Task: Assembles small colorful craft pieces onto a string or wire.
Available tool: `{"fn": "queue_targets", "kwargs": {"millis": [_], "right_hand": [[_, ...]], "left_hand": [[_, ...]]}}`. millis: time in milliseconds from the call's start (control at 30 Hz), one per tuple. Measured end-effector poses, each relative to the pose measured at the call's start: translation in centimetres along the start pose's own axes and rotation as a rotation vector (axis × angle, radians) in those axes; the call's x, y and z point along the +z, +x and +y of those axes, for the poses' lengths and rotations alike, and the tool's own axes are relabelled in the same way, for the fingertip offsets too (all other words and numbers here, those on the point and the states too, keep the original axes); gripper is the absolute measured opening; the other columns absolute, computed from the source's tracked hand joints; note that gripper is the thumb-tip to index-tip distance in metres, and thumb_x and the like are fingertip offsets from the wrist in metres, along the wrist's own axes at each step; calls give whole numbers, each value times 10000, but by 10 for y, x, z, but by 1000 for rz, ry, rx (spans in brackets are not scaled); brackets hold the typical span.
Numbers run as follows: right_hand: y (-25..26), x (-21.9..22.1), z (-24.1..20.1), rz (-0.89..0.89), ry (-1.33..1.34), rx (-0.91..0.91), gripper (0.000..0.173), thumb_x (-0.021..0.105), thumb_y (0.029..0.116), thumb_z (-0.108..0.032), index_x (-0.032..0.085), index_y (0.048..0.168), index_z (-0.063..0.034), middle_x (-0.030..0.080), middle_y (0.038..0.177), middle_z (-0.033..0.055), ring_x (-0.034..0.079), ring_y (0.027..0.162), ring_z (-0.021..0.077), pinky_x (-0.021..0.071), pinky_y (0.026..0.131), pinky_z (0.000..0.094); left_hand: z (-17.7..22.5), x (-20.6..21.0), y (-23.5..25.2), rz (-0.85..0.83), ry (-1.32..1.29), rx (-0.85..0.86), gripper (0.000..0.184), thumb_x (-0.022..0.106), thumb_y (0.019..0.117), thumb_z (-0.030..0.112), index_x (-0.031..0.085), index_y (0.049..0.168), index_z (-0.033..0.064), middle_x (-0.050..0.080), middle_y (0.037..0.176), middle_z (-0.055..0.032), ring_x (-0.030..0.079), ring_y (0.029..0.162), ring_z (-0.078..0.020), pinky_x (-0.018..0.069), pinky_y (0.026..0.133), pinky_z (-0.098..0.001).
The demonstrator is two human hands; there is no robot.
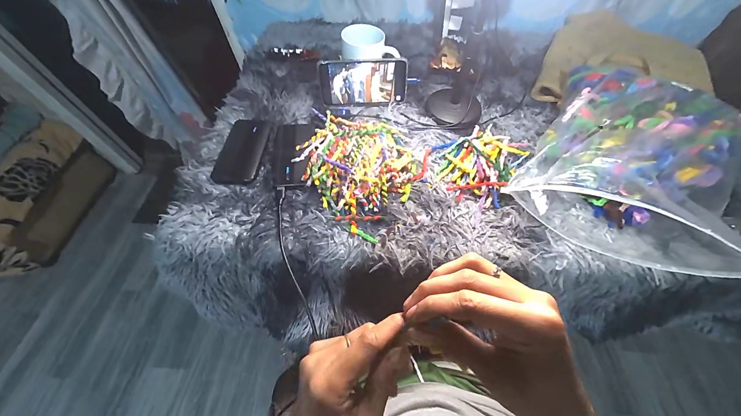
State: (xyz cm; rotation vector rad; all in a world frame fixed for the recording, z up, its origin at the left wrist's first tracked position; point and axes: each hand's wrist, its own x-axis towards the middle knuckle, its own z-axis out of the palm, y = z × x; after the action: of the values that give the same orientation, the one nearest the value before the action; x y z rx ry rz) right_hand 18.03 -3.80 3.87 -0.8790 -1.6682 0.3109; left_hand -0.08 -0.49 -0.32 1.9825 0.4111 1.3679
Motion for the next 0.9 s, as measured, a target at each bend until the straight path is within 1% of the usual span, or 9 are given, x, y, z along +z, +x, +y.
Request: {"fn": "queue_targets", "kwargs": {"millis": [67,133,233,333,433,533,700,800,900], "right_hand": [[1,-2,0,-20,13,-10,147,671,996,-162,757,938,-58,754,958,17,669,1009,67,518,910,218],[3,-4,0,-55,14,-7,138,680,989,-164,764,936,-67,749,961,11,661,1014,67,510,912,224],[4,-10,5,-133,15,-1,119,698,967,-134,776,919,-58,735,937,19,646,1004,58,501,900,192],[5,-17,7,-203,-33,4,124,690,971,-134,786,930,-68,730,941,19,638,995,57,488,893,193],[1,-12,4,-163,-112,-10,127,677,978,-136,792,947,-91,737,954,13,638,1002,76,479,897,228],[-3,-4,3,-107,-190,-74,131,666,988,-136,793,967,-116,739,986,16,634,1042,106,468,944,261],[-4,-1,3,-64,-185,-134,123,649,1004,-137,770,995,-119,736,997,10,625,1076,99,430,1000,271],[-4,1,2,-2,-167,-151,107,664,997,-136,771,995,-130,734,1013,-4,611,1094,91,425,1004,266],[-3,3,1,22,-131,-150,109,661,1003,-145,768,1002,-128,742,1036,-15,605,1119,85,408,1023,269]], "left_hand": [[0,-2,-1,-53,-146,-62,265,512,1075,235,646,1218,56,675,800,19,627,669,40,541,611,-118],[-1,-3,-2,-57,-190,-93,218,556,1058,205,666,1181,63,690,795,26,636,668,39,546,609,-120],[-1,-7,-2,-58,-94,-94,179,613,1026,169,703,1105,35,726,822,9,658,702,40,555,649,-120],[-1,-7,0,-56,21,-98,189,638,1000,121,732,1085,-19,760,864,-28,684,741,29,569,696,-133],[-2,0,0,-8,66,-151,215,620,1005,116,721,1082,-58,756,838,-38,699,699,7,595,651,-153],[-3,1,3,14,1,-247,225,581,1030,129,698,1058,-62,743,804,3,709,662,-7,614,598,-167],[2,-2,9,73,-362,-330,104,581,1032,111,656,1021,40,758,817,37,738,666,-60,633,591,-207],[3,0,9,154,-551,-244,106,598,1023,167,669,1053,94,773,866,19,745,692,-65,625,608,-194],[3,0,8,229,-586,-147,139,598,1021,164,699,1105,119,784,901,18,747,712,-50,614,608,-173]]}}
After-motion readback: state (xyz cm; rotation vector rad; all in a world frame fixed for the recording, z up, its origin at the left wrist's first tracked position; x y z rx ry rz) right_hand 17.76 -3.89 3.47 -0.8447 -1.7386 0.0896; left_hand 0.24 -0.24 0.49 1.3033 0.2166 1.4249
